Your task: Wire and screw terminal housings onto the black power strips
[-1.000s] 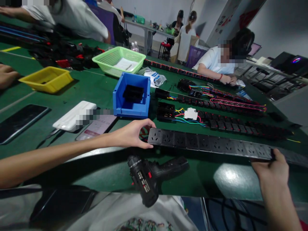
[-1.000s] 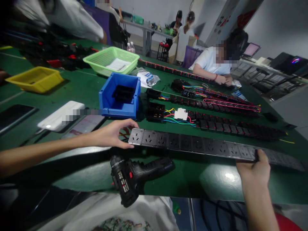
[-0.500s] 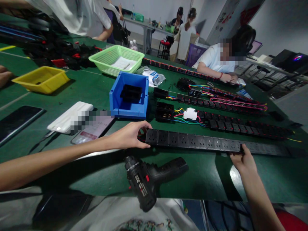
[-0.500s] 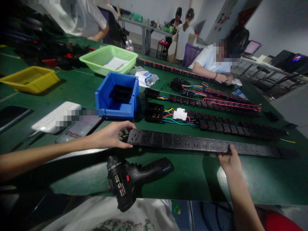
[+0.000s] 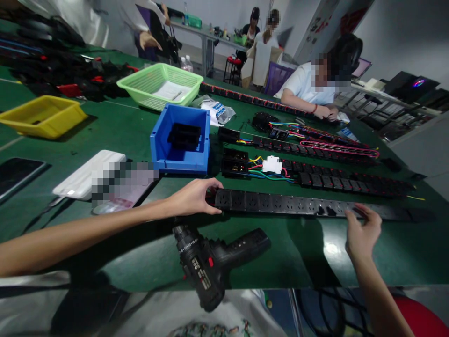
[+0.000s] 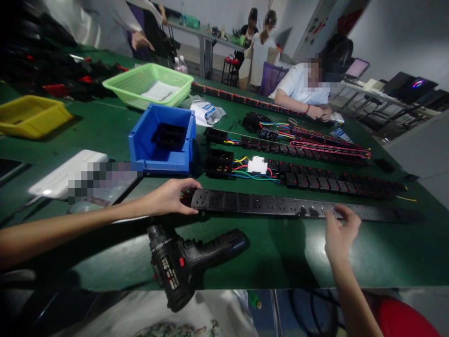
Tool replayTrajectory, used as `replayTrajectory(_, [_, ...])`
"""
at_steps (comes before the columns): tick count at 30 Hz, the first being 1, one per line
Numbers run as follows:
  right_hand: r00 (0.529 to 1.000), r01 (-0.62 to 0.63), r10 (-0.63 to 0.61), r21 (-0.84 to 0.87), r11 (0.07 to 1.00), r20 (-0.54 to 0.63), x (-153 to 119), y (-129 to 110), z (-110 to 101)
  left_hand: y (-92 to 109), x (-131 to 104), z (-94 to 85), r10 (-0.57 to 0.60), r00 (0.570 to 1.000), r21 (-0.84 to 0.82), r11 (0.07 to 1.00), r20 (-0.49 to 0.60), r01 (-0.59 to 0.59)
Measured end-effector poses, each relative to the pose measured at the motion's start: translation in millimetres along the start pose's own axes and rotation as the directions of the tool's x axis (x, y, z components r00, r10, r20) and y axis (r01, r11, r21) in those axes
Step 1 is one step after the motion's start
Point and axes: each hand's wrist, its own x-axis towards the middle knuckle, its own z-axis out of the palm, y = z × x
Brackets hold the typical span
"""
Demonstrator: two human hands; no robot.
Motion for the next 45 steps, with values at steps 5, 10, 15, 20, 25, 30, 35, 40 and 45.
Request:
replayTrajectory(5, [0.74,0.47,-0.523,0.231,0.852,0.423,-25,-94,48,10,16,14.4,-0.032,0.999,0.152,0.988,0.02,0.029])
replayTrajectory(10, [0.184,0.659,-0.682,0.426,0.62,0.708,-53,-160,97,20,32,27.4,-0.034,0.998,0.255,0.967,0.057,0.018])
replayTrajectory(15, [-0.001,0.652,-0.72,0.546,0.526,0.694,-67,-181,139,20,42,33.5,0.012,0.997,0.307,0.951,0.075,-0.034])
replayTrajectory(20, [-0.045,0.653,-0.715,0.562,0.508,0.698,-71,-165,157,18,36,33.0,0.049,0.994,0.42,0.903,0.103,-0.088])
replayTrajectory(25, [-0.059,0.684,-0.665,0.516,0.516,0.744,-72,-151,154,9,18,20.9,0.077,0.983,0.552,0.818,0.169,-0.159])
replayTrajectory(30, [-0.065,0.701,-0.641,0.492,0.516,0.765,-65,-146,147,-1,3,8.4,0.141,0.969,0.544,0.807,0.201,-0.23])
replayTrajectory(35, [-0.046,0.7,-0.63,0.475,0.534,0.775,-51,-133,137,-3,1,5.9,0.15,0.971,0.523,0.822,0.185,-0.226])
replayTrajectory(40, [-0.016,0.72,-0.606,0.43,0.545,0.795,-35,-118,124,-5,3,6.0,0.165,0.967,0.512,0.824,0.193,-0.242])
replayTrajectory(45, [0.018,0.747,-0.603,0.39,0.538,0.798,-29,-110,118,1,4,-9.1,0.158,0.968,0.472,0.85,0.196,-0.234])
